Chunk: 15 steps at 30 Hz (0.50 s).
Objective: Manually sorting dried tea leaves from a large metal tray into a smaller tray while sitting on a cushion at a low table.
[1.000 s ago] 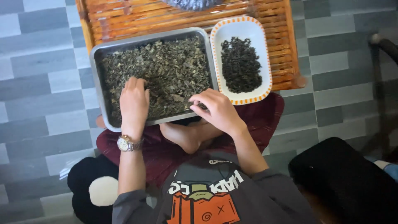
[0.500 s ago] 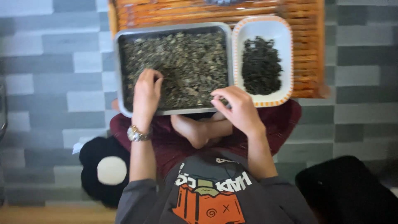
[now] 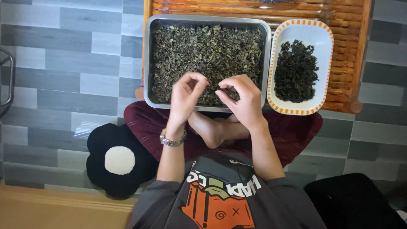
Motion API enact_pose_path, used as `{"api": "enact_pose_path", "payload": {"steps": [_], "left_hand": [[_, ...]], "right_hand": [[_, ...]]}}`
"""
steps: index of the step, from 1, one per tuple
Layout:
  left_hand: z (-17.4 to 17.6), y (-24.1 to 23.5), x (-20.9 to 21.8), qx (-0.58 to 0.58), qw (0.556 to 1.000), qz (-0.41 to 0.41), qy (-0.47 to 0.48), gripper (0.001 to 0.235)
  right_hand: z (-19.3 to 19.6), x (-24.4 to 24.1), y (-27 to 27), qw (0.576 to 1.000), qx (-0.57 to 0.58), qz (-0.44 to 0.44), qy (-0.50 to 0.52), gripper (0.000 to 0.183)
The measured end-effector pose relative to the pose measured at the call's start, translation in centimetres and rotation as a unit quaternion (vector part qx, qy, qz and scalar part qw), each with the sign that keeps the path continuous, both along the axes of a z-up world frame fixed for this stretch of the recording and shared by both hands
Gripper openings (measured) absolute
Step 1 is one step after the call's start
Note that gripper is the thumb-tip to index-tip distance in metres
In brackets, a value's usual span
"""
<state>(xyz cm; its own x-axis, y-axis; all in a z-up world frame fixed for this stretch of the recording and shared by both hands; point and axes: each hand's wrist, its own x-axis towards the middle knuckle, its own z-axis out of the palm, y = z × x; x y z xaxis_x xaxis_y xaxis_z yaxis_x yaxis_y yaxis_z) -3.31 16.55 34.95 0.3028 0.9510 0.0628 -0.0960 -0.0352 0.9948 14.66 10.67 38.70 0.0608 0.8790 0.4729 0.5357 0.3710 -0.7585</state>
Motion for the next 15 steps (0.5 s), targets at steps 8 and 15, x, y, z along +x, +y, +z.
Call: {"api": "enact_pose_path", "payload": {"steps": [8, 15], "left_hand": [[-1.2, -1.4, 1.9, -0.025, 0.999, -0.029, 0.001, 0.007], [-0.3, -1.7, 3.6, -0.011, 0.996, -0.046, 0.078, 0.009]], "right_hand": [[-1.3, 0.1, -0.2, 0.997, 0.029, -0.016, -0.071, 0.013], [-1.6, 2.0, -1.2, 0.996, 0.033, -0.028, -0.079, 0.012]]}}
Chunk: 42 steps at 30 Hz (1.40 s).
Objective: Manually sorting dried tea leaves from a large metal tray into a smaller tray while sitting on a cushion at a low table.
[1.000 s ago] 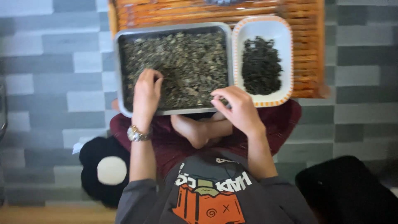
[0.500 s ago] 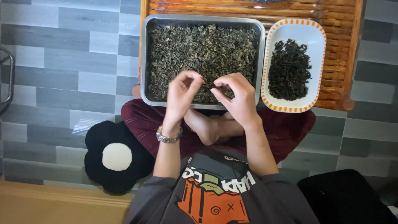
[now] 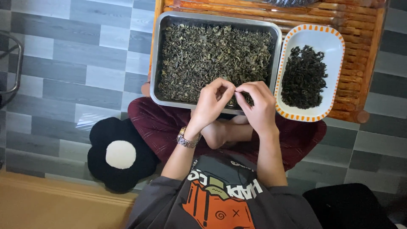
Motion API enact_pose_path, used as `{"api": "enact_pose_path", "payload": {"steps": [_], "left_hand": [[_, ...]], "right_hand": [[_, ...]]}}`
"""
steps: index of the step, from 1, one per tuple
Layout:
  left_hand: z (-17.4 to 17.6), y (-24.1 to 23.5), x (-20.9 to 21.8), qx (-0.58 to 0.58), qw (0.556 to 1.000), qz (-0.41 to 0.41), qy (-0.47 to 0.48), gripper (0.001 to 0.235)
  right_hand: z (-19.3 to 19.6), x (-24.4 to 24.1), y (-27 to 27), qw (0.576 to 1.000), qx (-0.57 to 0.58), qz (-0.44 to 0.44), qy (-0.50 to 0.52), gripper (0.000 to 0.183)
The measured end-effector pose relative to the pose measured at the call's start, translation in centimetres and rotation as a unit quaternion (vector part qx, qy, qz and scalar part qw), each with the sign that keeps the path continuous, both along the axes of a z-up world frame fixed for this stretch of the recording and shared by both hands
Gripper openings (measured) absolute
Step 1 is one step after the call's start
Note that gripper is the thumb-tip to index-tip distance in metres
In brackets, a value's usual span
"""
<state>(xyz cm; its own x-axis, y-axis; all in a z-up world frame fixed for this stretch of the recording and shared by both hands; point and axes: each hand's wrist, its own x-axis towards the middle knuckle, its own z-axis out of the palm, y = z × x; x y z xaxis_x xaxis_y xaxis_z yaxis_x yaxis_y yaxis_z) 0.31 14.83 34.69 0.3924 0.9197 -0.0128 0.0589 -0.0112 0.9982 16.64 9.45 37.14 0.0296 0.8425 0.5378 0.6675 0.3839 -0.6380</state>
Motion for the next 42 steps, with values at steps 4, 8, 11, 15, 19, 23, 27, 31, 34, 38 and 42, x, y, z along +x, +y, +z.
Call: {"api": "enact_pose_path", "payload": {"steps": [4, 8, 11, 15, 19, 23, 27, 31, 34, 38, 42], "left_hand": [[0.8, 1.3, -1.1, 0.129, 0.985, 0.008, 0.114, 0.008], [-0.6, 5.1, -6.7, 0.26, 0.918, 0.11, 0.278, 0.005], [1.3, 7.6, -10.0, 0.383, 0.813, 0.11, 0.424, 0.005], [-0.1, 10.5, -11.2, 0.426, 0.714, 0.081, 0.55, 0.024], [-1.2, 12.3, -10.7, 0.449, 0.668, 0.016, 0.593, 0.029], [-1.4, 12.8, -9.9, 0.445, 0.671, -0.02, 0.593, 0.024], [-4.5, 13.8, -10.5, 0.452, 0.659, -0.021, 0.602, 0.03], [-5.4, 13.7, -10.7, 0.447, 0.657, -0.001, 0.608, 0.03], [-4.7, 13.2, -10.5, 0.436, 0.674, 0.006, 0.596, 0.027], [-1.8, 12.3, -10.2, 0.372, 0.818, -0.012, 0.439, 0.02], [1.9, 10.3, -9.5, 0.3, 0.899, -0.005, 0.318, 0.01]], "right_hand": [[0.8, 2.2, -1.0, 1.0, -0.005, -0.028, 0.008, 0.008], [0.1, 7.8, -3.2, 0.995, 0.015, -0.095, -0.024, 0.01], [-1.1, 10.8, -4.6, 0.987, 0.003, -0.148, -0.055, 0.01], [-2.1, 12.3, -5.1, 0.985, -0.002, -0.162, -0.06, 0.014], [-2.0, 12.0, -5.7, 0.984, -0.018, -0.176, -0.018, 0.017], [-1.7, 11.4, -6.1, 0.986, -0.032, -0.166, -0.003, 0.014], [-1.8, 11.2, -6.3, 0.986, -0.045, -0.161, -0.005, 0.012], [-1.8, 10.8, -6.2, 0.988, -0.046, -0.151, -0.003, 0.011], [-1.7, 10.4, -5.9, 0.989, -0.047, -0.142, -0.009, 0.01], [-1.7, 9.8, -5.7, 0.991, -0.046, -0.127, -0.009, 0.008], [0.1, 8.0, -5.3, 0.988, -0.081, -0.121, -0.043, 0.006]]}}
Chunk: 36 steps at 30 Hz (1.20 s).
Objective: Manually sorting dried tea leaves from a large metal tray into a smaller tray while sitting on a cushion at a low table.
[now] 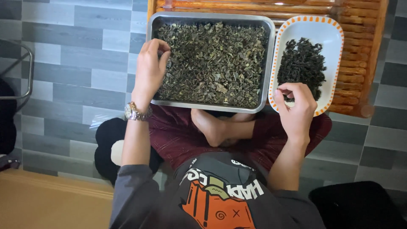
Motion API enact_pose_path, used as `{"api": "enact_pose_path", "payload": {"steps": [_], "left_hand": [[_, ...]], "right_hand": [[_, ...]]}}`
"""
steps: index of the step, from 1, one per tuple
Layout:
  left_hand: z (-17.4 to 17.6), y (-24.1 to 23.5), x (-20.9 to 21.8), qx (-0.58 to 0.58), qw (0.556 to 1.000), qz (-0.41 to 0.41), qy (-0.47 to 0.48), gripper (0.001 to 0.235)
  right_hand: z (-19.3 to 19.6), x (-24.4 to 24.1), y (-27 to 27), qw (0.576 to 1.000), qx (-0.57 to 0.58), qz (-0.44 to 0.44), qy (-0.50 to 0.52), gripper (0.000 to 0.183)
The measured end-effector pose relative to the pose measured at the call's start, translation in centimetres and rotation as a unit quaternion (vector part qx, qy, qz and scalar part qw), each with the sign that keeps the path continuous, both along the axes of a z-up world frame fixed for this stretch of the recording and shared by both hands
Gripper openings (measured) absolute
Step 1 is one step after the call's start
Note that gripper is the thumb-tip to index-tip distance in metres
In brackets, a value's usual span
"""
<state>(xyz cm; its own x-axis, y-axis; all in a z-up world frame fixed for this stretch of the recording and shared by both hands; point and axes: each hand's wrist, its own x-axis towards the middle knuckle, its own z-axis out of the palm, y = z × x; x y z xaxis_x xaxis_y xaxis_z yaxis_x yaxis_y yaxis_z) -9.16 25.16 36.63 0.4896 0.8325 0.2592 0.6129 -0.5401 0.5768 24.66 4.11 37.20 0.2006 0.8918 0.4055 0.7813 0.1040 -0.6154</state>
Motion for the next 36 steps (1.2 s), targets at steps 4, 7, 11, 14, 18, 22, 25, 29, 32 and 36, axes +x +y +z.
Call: {"api": "enact_pose_path", "payload": {"steps": [4, 7, 11, 14, 18, 22, 25, 29, 32, 36], "left_hand": [[0.7, -1.9, 0.8, -0.163, 0.975, 0.016, -0.15, 0.01], [-0.7, -3.3, 2.0, -0.247, 0.932, -0.012, -0.264, 0.01], [-1.6, -5.7, 4.5, -0.295, 0.882, -0.041, -0.366, 0.011], [-1.9, -7.0, 6.4, -0.287, 0.875, -0.049, -0.388, 0.013], [-2.5, -8.1, 8.3, -0.285, 0.865, -0.046, -0.411, 0.013], [-3.2, -9.2, 9.4, -0.288, 0.866, -0.022, -0.408, 0.012], [-3.6, -9.8, 9.6, -0.271, 0.884, -0.005, -0.382, 0.013], [-2.8, -10.2, 9.2, -0.218, 0.935, 0.008, -0.28, 0.01], [-3.5, -8.4, 7.6, -0.101, 0.979, -0.015, -0.177, 0.01], [-1.9, -3.8, 4.2, -0.015, 0.996, 0.017, -0.092, 0.007]], "right_hand": [[0.7, -2.0, 1.2, 0.999, 0.0, 0.036, 0.007, 0.008], [0.2, -4.0, 2.7, 0.996, 0.019, 0.071, 0.053, 0.007], [-0.6, -6.8, 4.7, 0.981, 0.029, 0.124, 0.143, 0.005], [0.5, -8.7, 6.1, 0.974, 0.021, 0.135, 0.178, 0.006], [-1.1, -9.1, 7.0, 0.968, 0.029, 0.139, 0.207, 0.008], [-1.3, -8.9, 6.8, 0.97, 0.038, 0.123, 0.207, 0.004], [-1.3, -8.7, 6.6, 0.973, 0.033, 0.113, 0.199, 0.004], [-1.0, -8.6, 6.2, 0.98, 0.022, 0.1, 0.172, 0.004], [-1.3, -8.6, 5.9, 0.985, 0.026, 0.089, 0.149, 0.002], [-1.4, -8.4, 5.4, 0.989, 0.042, 0.078, 0.122, 0.006]]}}
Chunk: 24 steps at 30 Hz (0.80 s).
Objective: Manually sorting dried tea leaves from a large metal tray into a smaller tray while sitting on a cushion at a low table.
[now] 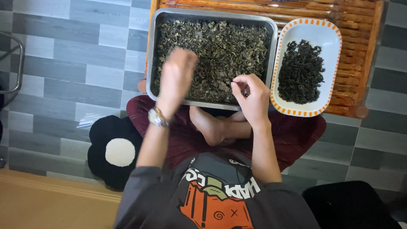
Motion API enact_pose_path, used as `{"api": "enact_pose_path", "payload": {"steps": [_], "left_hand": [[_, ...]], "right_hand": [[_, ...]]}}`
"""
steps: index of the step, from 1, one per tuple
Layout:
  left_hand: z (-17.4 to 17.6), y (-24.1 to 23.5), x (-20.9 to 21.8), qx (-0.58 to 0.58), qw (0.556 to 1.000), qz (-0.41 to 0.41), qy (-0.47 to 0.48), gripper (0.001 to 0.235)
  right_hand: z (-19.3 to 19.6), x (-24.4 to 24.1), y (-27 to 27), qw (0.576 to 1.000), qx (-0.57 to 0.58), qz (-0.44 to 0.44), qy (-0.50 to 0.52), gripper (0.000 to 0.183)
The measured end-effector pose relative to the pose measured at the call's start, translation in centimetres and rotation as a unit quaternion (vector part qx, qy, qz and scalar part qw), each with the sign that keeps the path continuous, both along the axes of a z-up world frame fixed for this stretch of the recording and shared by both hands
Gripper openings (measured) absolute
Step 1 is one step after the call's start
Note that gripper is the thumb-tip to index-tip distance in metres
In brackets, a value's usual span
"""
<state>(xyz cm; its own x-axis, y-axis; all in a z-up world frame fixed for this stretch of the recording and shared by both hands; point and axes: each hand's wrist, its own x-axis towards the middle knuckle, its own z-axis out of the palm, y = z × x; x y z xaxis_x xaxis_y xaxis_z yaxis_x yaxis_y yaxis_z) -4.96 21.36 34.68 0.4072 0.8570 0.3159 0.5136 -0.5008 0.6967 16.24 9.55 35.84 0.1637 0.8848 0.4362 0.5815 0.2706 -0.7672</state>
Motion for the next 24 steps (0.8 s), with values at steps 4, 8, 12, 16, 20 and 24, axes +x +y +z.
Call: {"api": "enact_pose_path", "payload": {"steps": [4, 8, 12, 16, 20, 24], "left_hand": [[-1.8, 6.8, -1.7, 0.084, 0.994, 0.043, 0.059, 0.004], [-3.9, 11.3, -1.5, 0.068, 0.978, 0.05, 0.192, 0.003], [-5.6, 12.2, -1.0, 0.081, 0.958, 0.041, 0.273, 0.017], [-5.2, 11.6, -1.0, 0.081, 0.958, 0.035, 0.272, 0.022], [-2.3, 9.5, -0.6, 0.023, 0.997, 0.019, 0.075, 0.006], [1.7, 3.9, 0.8, -0.117, 0.989, -0.057, -0.075, 0.011]], "right_hand": [[0.8, 0.0, -0.8, 0.999, -0.034, -0.004, -0.026, 0.005], [1.3, 0.3, -1.3, 0.999, -0.031, 0.004, -0.027, 0.006], [1.4, 0.8, -1.7, 0.999, -0.026, 0.012, -0.023, 0.004], [1.3, 1.1, -1.9, 0.999, -0.032, 0.01, -0.017, 0.003], [1.5, 1.5, -2.0, 0.999, -0.022, 0.01, -0.026, 0.004], [1.4, 1.8, -1.8, 0.999, -0.018, 0.015, -0.026, 0.006]]}}
